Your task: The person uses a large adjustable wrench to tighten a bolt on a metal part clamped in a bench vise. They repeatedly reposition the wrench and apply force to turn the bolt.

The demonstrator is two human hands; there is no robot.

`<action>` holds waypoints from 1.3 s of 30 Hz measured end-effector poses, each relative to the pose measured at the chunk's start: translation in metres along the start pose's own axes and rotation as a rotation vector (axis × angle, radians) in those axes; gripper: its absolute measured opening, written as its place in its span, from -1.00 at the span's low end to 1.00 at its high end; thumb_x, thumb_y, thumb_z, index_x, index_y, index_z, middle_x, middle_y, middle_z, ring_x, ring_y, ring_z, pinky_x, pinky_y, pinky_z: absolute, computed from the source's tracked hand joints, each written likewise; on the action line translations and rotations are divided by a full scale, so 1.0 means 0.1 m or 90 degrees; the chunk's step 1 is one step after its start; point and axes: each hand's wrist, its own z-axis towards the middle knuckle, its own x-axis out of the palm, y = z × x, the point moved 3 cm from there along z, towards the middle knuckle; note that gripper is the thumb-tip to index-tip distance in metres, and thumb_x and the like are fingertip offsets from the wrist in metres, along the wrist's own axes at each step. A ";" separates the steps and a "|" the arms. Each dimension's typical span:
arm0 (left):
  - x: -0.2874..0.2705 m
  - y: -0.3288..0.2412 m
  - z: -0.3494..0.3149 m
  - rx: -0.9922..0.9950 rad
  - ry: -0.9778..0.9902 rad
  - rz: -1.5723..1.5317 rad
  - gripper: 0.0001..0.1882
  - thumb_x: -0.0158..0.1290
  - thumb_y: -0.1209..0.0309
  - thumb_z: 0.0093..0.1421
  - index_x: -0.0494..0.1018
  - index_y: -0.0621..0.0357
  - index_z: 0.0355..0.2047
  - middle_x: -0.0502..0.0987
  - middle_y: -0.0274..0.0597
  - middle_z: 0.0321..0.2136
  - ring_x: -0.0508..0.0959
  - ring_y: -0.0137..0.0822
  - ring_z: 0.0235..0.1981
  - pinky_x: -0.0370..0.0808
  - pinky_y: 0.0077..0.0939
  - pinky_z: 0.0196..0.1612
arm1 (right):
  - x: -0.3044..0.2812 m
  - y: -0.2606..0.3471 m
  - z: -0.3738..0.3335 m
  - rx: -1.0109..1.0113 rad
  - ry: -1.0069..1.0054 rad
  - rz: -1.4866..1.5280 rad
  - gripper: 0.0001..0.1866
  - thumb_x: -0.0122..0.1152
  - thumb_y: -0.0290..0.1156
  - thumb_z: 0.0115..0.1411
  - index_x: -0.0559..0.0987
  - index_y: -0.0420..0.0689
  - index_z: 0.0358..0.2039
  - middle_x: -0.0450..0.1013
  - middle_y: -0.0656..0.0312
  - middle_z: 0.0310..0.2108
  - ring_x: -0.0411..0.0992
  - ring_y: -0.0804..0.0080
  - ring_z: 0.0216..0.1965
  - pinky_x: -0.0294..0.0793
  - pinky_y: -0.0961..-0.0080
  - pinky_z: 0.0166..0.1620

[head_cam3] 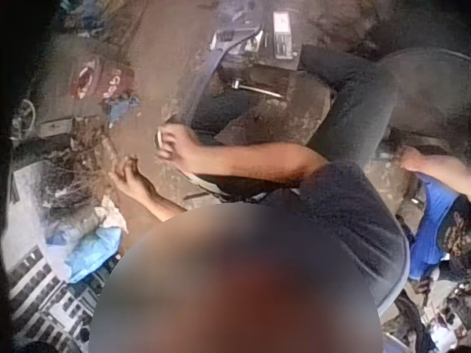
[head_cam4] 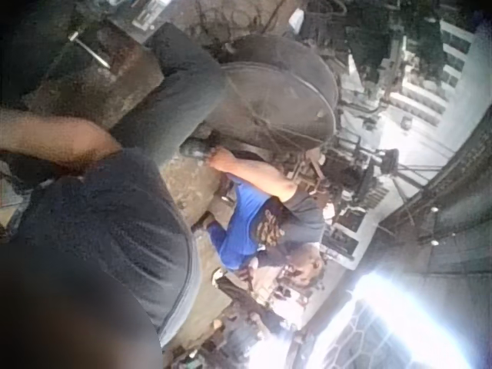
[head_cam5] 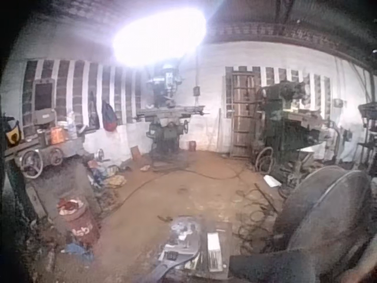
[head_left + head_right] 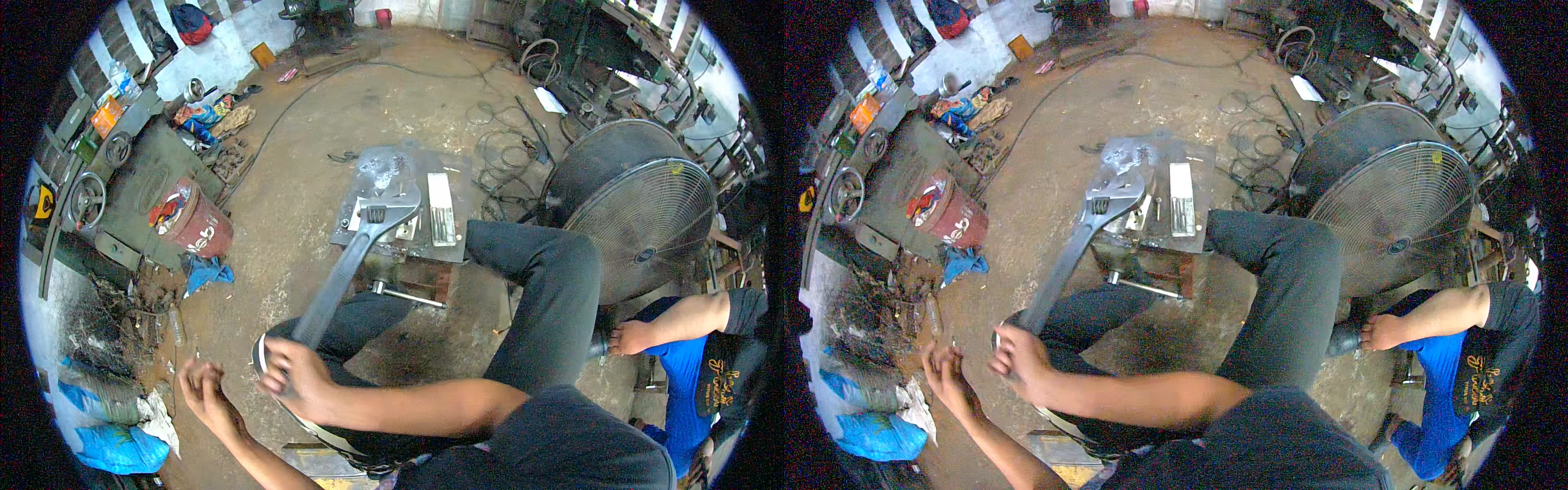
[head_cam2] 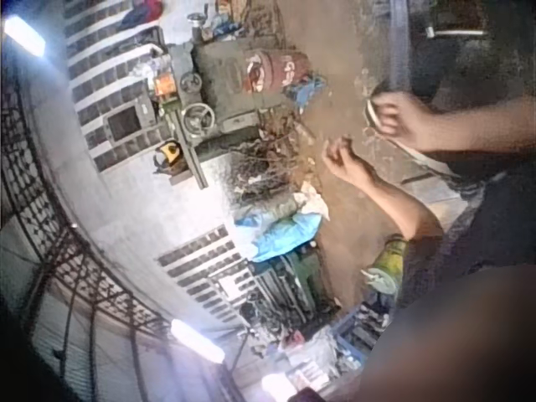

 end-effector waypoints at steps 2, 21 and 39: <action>0.39 -0.16 0.04 -0.011 0.059 0.031 -0.60 0.04 0.63 0.12 0.38 0.24 0.01 0.53 -0.18 -0.28 0.54 -0.35 -0.21 0.45 -0.49 -0.05 | -0.27 0.19 -0.70 0.105 0.021 -0.046 -0.50 0.08 -0.20 0.29 0.09 0.09 -0.73 -0.01 0.42 -0.75 -0.01 0.49 -0.70 0.06 0.45 -0.53; 5.25 -0.79 -1.85 0.675 0.694 0.272 -0.53 0.21 0.18 0.12 0.32 0.12 -0.06 0.41 0.17 -0.18 0.60 0.21 -0.34 0.56 0.05 -0.34 | -0.19 4.57 -2.98 -0.715 -0.248 -0.498 -0.85 0.23 -0.41 0.25 0.41 -0.07 -0.36 0.15 0.50 -0.69 0.07 0.68 -0.74 0.04 0.67 -0.70; 4.31 0.93 1.44 -0.504 0.325 -0.689 -0.91 -0.04 0.48 0.35 0.31 0.17 -0.32 0.28 -0.33 -0.61 0.26 -0.41 -0.66 0.33 -0.45 -0.53 | -0.12 4.15 -2.44 -0.804 -0.375 -1.118 -0.74 0.29 -0.27 0.24 0.58 -0.24 -0.38 0.34 0.34 -0.68 0.23 0.66 -0.58 0.24 0.56 -0.48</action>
